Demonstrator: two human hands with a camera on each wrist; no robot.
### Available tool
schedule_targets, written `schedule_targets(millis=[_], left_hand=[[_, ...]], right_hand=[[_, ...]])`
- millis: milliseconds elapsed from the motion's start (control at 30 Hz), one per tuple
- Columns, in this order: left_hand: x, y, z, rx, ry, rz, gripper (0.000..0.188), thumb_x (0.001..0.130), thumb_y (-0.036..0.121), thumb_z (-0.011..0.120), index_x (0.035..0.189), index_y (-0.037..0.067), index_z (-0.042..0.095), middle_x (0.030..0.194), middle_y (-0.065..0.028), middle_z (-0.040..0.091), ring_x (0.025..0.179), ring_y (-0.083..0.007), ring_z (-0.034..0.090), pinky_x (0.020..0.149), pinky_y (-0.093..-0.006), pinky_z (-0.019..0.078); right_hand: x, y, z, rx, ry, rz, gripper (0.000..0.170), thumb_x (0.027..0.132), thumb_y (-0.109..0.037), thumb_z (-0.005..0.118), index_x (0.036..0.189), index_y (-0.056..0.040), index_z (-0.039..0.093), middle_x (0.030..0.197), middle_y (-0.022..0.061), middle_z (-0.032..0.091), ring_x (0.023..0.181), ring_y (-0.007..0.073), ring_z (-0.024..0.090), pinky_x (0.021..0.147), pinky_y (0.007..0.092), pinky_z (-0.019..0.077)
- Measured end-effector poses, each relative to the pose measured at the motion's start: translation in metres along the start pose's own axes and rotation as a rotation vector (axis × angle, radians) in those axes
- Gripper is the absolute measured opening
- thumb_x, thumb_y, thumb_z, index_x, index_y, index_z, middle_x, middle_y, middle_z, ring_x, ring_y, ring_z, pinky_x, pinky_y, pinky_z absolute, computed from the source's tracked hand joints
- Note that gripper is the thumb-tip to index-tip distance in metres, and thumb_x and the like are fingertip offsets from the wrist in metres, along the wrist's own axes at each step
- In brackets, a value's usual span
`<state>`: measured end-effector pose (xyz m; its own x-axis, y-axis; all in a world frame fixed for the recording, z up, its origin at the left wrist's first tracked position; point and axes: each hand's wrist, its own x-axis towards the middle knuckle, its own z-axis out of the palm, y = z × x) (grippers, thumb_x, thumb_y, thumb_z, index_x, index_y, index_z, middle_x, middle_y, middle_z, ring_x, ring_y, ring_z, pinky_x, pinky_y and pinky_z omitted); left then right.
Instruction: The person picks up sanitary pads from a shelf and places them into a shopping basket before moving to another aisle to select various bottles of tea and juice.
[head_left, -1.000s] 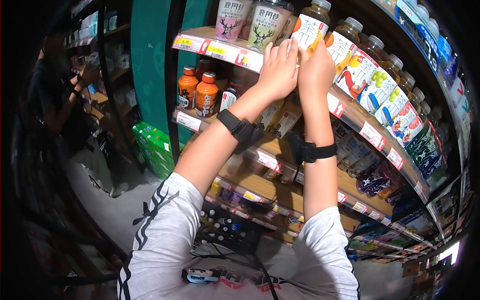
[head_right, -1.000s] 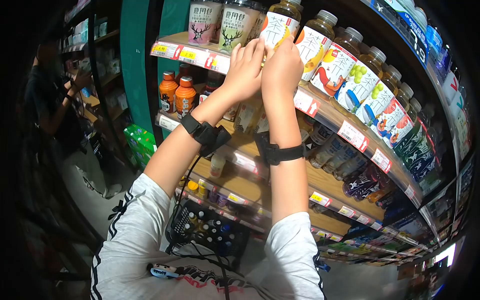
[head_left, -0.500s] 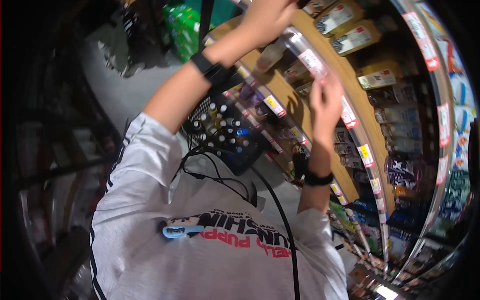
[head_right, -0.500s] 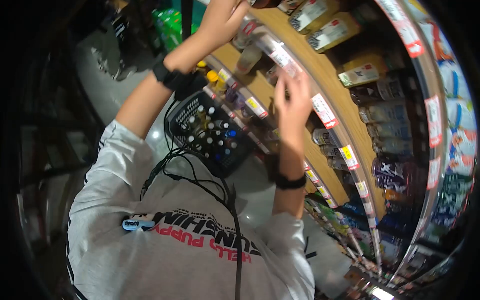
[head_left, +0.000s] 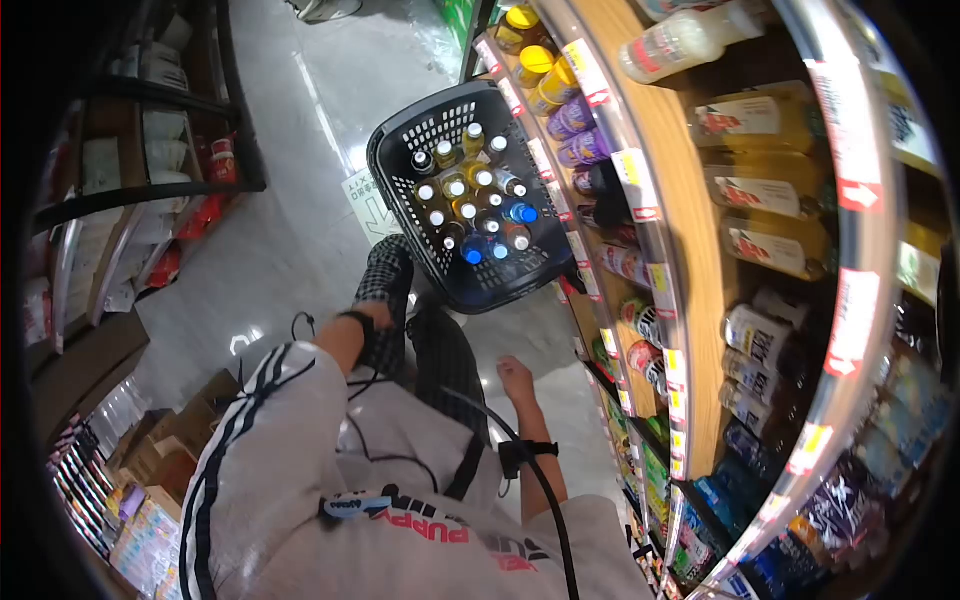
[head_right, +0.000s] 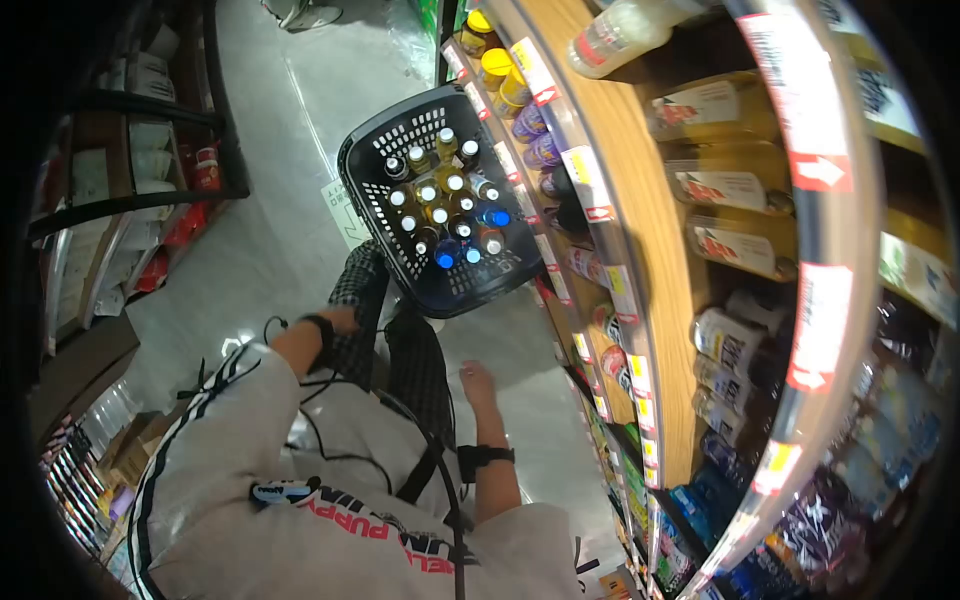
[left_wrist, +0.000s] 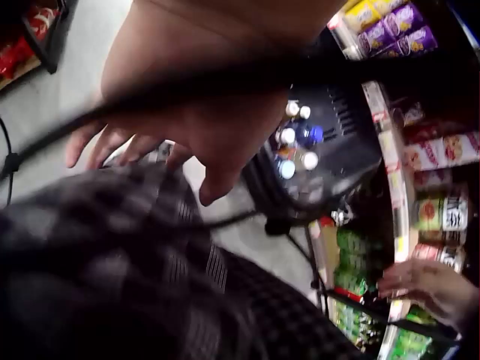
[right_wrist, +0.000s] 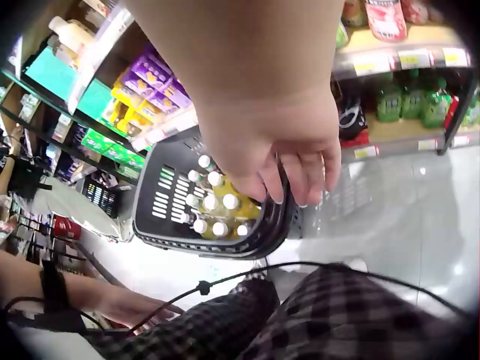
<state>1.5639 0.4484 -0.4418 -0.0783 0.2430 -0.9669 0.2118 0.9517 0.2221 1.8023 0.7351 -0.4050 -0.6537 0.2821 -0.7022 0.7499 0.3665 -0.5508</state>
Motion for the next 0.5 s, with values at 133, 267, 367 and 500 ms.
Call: schedule_targets(millis=[133, 267, 367, 500], left_hand=[[0.007, 0.032, 0.033, 0.046, -0.210, -0.496, 0.098, 0.072, 0.057, 0.060, 0.139, 0.027, -0.004, 0.143, -0.0212, 0.002, 0.124, -0.0459, 0.029, 0.096, -0.0548, 0.0339], [0.030, 0.012, 0.031, -0.011, -0.269, -0.423, 0.103, 0.069, 0.052, 0.067, 0.139, 0.038, -0.007, 0.144, -0.0210, -0.007, 0.117, -0.0532, 0.033, 0.091, -0.0570, 0.0376], [0.036, 0.011, 0.037, 0.043, -0.203, -0.415, 0.107, 0.063, 0.049, 0.074, 0.139, 0.040, -0.002, 0.143, -0.0246, -0.006, 0.107, -0.0574, 0.040, 0.084, -0.0573, 0.0432], [0.021, 0.022, 0.021, 0.178, -0.183, -0.402, 0.106, 0.064, 0.053, 0.071, 0.140, 0.033, 0.000, 0.139, -0.0314, 0.003, 0.099, -0.0538, 0.049, 0.078, -0.0539, 0.0474]], right_hand=[[0.015, -0.003, 0.054, -0.130, -0.116, 0.141, 0.059, 0.070, -0.035, 0.069, 0.115, -0.0017, 0.049, 0.101, 0.0208, 0.060, 0.091, 0.0344, 0.058, 0.078, 0.0383, 0.0467], [0.015, 0.002, 0.101, -0.384, -0.350, 0.235, 0.087, 0.060, -0.047, 0.075, 0.125, -0.0030, 0.037, 0.112, 0.0246, 0.054, 0.103, 0.0376, 0.053, 0.083, 0.0423, 0.0456], [0.030, -0.026, 0.096, -0.466, -0.490, 0.351, 0.094, 0.056, -0.051, 0.077, 0.126, -0.0034, 0.034, 0.115, 0.0227, 0.052, 0.104, 0.0366, 0.053, 0.082, 0.0425, 0.0466], [0.031, -0.044, 0.094, -0.467, -0.449, 0.350, 0.089, 0.057, -0.050, 0.075, 0.121, -0.0001, 0.038, 0.107, 0.0268, 0.055, 0.100, 0.0374, 0.055, 0.082, 0.0426, 0.0457]])
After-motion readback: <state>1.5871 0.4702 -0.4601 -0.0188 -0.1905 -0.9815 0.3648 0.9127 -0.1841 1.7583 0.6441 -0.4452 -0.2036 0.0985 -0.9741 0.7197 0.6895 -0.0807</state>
